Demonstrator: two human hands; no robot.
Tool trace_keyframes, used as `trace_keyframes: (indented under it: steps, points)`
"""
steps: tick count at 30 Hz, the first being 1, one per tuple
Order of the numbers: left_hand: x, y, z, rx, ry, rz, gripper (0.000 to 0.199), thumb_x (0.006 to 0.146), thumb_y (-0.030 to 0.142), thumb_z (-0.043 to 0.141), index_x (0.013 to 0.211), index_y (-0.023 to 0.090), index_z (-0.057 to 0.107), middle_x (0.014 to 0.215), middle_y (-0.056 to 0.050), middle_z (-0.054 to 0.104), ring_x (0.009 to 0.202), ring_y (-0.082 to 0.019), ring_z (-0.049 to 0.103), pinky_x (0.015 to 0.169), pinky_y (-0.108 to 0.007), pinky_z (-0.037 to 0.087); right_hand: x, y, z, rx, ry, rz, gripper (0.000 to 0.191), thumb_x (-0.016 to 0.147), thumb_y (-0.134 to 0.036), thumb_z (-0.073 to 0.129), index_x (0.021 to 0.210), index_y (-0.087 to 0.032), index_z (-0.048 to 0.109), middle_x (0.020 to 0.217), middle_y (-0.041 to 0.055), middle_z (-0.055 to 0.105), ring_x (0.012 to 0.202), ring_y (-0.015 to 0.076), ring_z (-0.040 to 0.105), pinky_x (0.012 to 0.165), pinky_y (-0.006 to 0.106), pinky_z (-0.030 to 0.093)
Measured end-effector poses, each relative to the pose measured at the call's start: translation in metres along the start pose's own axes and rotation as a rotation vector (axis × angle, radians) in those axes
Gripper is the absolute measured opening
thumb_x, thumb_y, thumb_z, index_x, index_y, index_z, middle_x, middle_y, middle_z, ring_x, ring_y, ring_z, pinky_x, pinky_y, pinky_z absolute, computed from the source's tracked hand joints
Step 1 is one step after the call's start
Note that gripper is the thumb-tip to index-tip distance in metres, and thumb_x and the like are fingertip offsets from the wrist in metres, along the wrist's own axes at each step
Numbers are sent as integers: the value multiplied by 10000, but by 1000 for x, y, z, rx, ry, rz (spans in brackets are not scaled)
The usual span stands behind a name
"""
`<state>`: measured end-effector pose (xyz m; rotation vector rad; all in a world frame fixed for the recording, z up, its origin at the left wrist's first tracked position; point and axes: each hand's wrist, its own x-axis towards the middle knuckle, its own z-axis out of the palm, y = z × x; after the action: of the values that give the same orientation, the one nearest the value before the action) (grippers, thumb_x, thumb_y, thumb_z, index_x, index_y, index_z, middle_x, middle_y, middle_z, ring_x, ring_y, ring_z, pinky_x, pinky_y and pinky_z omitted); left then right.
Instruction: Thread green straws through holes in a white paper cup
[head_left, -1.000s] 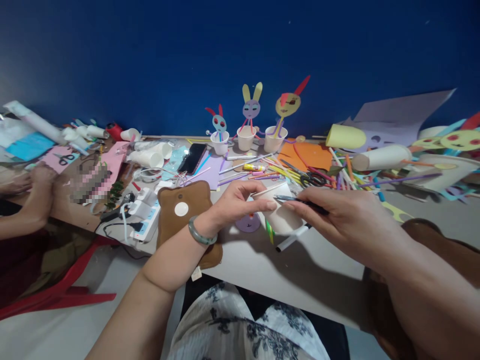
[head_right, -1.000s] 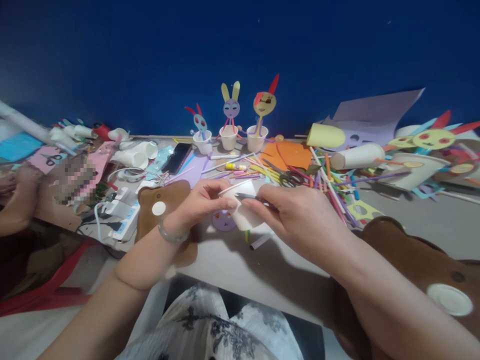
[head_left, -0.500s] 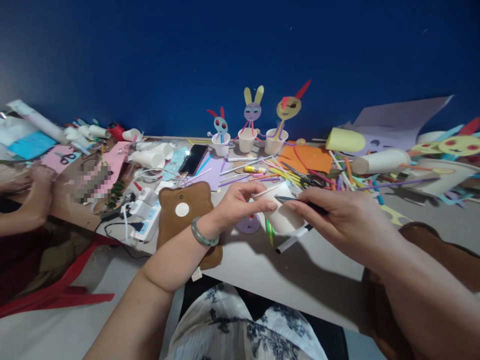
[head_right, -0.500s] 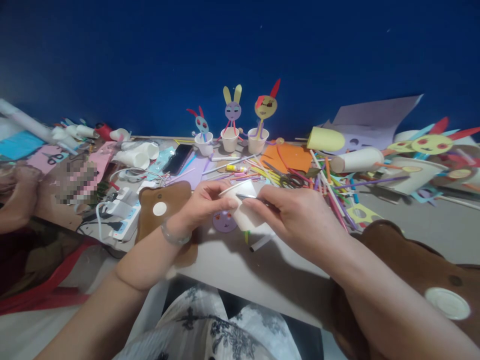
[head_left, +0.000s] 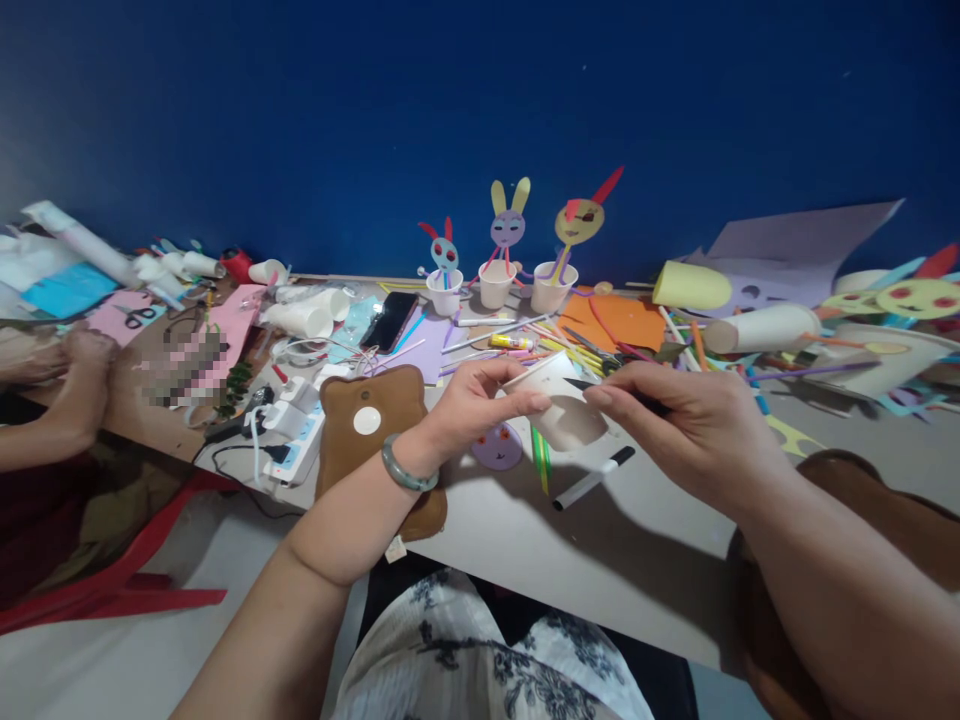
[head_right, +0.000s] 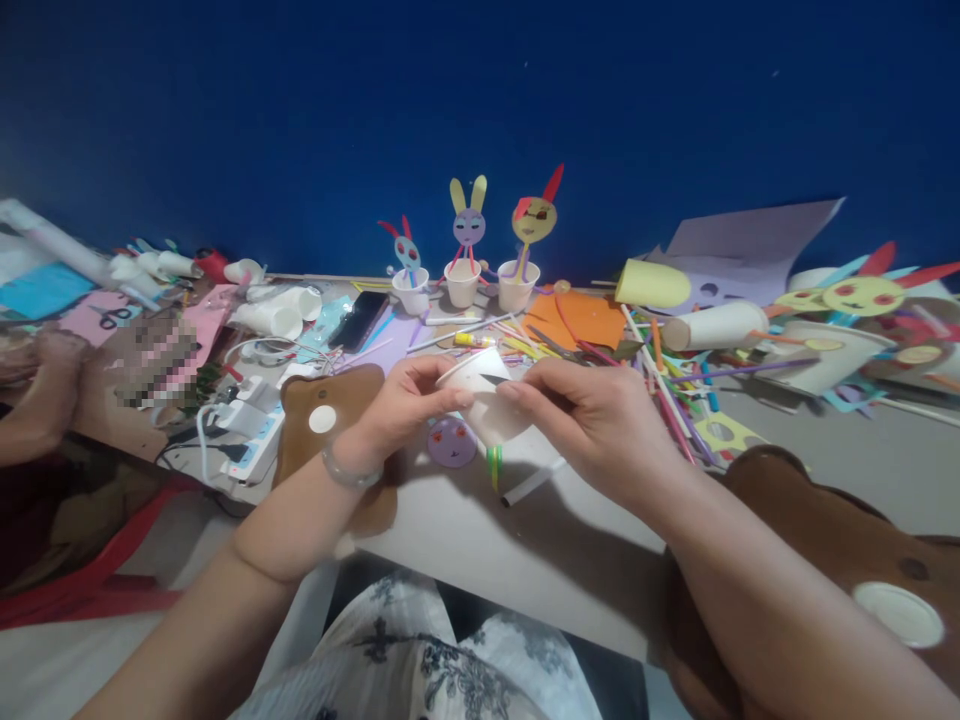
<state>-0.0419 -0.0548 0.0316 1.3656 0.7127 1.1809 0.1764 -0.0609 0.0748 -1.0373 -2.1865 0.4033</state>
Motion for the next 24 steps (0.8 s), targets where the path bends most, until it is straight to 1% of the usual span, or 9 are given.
trace_keyframes:
  steps: [5,8,13,17,21,24]
  points:
    - [0,-3,0,-14,43,-8,364,695,457,881,756,156,686,791,-12,653,776,-132,578,759,-289,450,1,1,1,-64,-8,-26,356,989,-406,564,702,-202,614,526,-23,531,465,102,446,480,263,311]
    - [0,-5,0,24,72,-6,356,683,449,889,774,162,699,797,-14,663,796,-139,582,768,-291,451,-1,3,3,-132,-6,-40,373,992,-448,549,720,-203,621,524,-18,535,457,107,442,484,269,303]
    - [-1,-3,0,48,70,-10,319,702,413,879,736,159,689,729,6,617,730,-116,531,711,-277,403,-4,7,5,-212,-30,-33,451,1000,-545,493,732,-209,629,538,-2,555,468,128,465,506,282,305]
    - [-1,-1,0,73,59,-39,342,705,440,870,723,157,679,694,15,572,695,-108,482,678,-278,363,-5,8,6,-272,-52,-36,508,1003,-584,455,699,-215,626,516,1,534,451,135,443,508,296,273]
    - [0,2,-1,136,29,-23,384,704,492,860,700,156,674,684,9,576,694,-116,482,686,-290,365,-4,6,5,-310,-73,-44,530,1010,-593,427,694,-215,623,506,3,529,444,138,432,506,297,260]
    - [2,1,-2,194,16,24,388,717,512,845,686,166,673,692,3,581,708,-126,493,705,-299,382,-5,5,3,-326,-88,-40,534,1011,-600,416,702,-217,622,516,8,540,453,143,452,509,296,256]
